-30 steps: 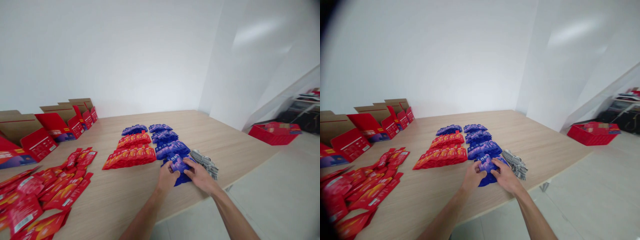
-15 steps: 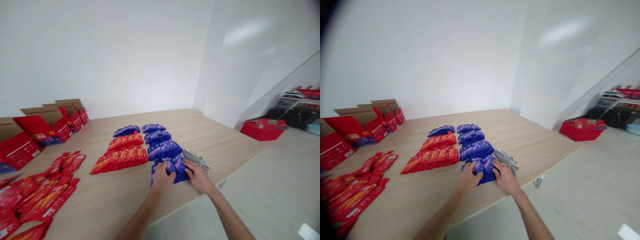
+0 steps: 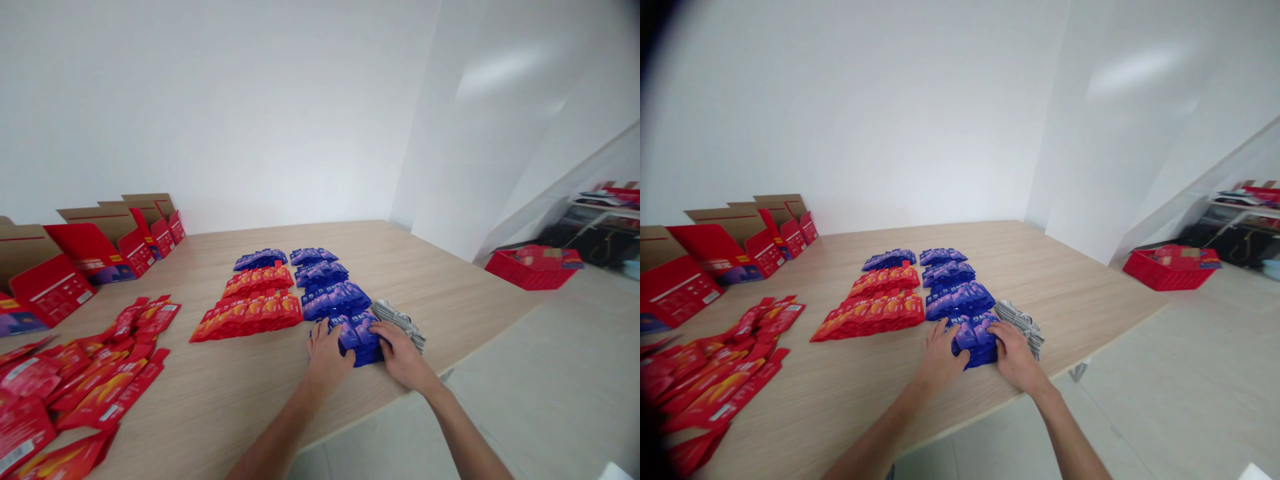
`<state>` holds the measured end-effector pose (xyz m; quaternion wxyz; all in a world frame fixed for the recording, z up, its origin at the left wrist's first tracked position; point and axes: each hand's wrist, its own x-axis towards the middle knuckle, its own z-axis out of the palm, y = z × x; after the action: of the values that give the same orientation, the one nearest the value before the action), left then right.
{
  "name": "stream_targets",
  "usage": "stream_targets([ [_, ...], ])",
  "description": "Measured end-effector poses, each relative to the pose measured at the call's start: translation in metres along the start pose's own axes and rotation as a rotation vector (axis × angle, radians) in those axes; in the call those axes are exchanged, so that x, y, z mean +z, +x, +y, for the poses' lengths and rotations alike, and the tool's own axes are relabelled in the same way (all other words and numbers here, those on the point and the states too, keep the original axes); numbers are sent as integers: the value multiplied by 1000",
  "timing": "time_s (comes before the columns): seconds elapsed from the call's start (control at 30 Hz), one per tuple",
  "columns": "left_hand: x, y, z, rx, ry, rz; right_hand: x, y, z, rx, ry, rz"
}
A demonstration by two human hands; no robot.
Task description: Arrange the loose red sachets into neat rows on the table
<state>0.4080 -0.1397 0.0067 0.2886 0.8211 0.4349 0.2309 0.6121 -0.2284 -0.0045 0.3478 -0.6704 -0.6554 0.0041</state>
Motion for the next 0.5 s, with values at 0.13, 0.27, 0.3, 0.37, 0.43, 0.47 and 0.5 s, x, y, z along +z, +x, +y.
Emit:
stream_targets([
  [0.13, -8, -3, -3, -15, -19, -11, 1, 2, -9, 6, -57, 27],
  [0.27, -26, -9, -7, 2, -34, 15, 3, 12, -33, 24, -122, 40],
  [0.3, -32, -11, -10, 4, -29, 26, 5, 16, -41, 12, -131, 42],
  [0.37, -46, -15, -17, -8, 3, 46, 12, 24, -57, -22, -144, 46],
  [0.43, -63, -19, -27, -39, 54, 50, 24, 32, -75, -59, -156, 54],
  [0.47, -71, -22, -33, -57, 78, 50, 33, 36, -84, -78, -157, 56],
  [0.5, -80, -24, -40, -76, 100, 52, 42, 41, -94, -98, -156, 57],
])
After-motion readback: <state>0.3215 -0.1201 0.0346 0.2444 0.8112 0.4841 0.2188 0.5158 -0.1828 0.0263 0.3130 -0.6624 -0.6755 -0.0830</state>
